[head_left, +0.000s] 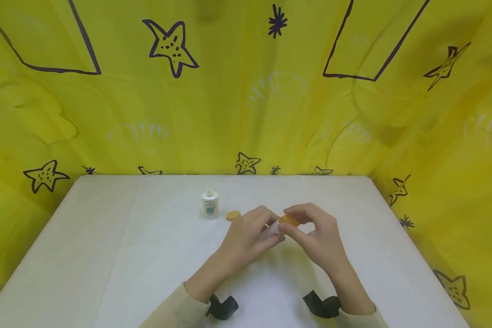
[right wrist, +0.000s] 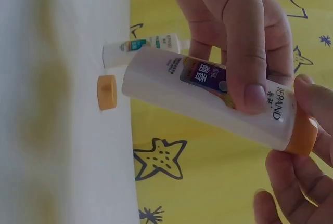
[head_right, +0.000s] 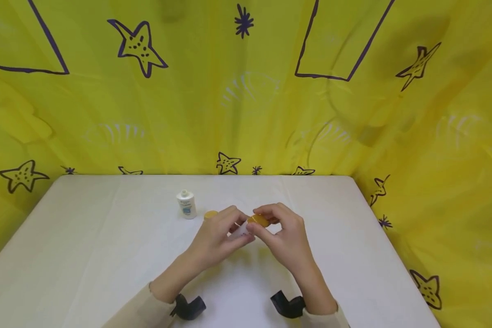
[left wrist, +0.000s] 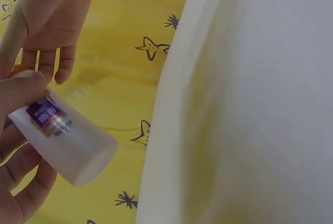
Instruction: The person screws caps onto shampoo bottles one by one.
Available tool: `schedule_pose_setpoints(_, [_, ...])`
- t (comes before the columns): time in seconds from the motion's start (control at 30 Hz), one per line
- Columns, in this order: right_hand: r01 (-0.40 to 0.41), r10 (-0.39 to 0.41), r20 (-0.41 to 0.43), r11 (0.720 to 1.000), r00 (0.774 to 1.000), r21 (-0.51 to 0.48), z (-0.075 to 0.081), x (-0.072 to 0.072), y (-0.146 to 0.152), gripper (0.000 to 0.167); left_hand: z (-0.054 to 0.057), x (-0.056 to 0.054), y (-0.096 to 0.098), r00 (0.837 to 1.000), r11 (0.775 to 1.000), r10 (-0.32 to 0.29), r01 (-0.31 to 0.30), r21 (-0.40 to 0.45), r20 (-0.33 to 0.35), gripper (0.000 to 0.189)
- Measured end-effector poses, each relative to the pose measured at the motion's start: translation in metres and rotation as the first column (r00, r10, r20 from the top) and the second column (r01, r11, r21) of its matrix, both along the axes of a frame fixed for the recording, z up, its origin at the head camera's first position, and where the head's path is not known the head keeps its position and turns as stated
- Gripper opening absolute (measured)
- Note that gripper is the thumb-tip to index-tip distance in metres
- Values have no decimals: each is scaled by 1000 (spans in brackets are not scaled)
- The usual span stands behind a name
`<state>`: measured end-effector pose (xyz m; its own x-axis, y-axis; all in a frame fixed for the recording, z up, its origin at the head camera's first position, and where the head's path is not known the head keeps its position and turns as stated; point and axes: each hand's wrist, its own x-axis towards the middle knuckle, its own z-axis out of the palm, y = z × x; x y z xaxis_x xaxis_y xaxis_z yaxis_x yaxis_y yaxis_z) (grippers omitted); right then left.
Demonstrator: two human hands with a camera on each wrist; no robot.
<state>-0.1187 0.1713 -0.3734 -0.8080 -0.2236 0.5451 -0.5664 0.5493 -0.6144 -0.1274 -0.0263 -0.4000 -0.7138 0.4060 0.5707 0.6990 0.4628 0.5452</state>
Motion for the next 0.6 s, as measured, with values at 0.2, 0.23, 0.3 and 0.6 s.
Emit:
schedule_pose_setpoints(0.2, [-63,58,143,997,988,37,-7,-12,11,45,-4,-9,0,959,984,-31,-20,177,281,36])
schedule_pose_setpoints(0.23, [-74,66,177,996,982,42,-8,-14,14,43,-4,-12,0,945,978,-42,-28,209,323,36])
schedule_pose_setpoints(0.3, [-92,79,238,995,968,44,-12,-18,18,39,-3,-18,-1,916,963,-66,-46,267,396,37])
schedule_pose_setpoints(0.6, [-94,88,315,996,945,3,-28,-39,31,26,-5,-46,17,843,936,-148,-49,348,517,36])
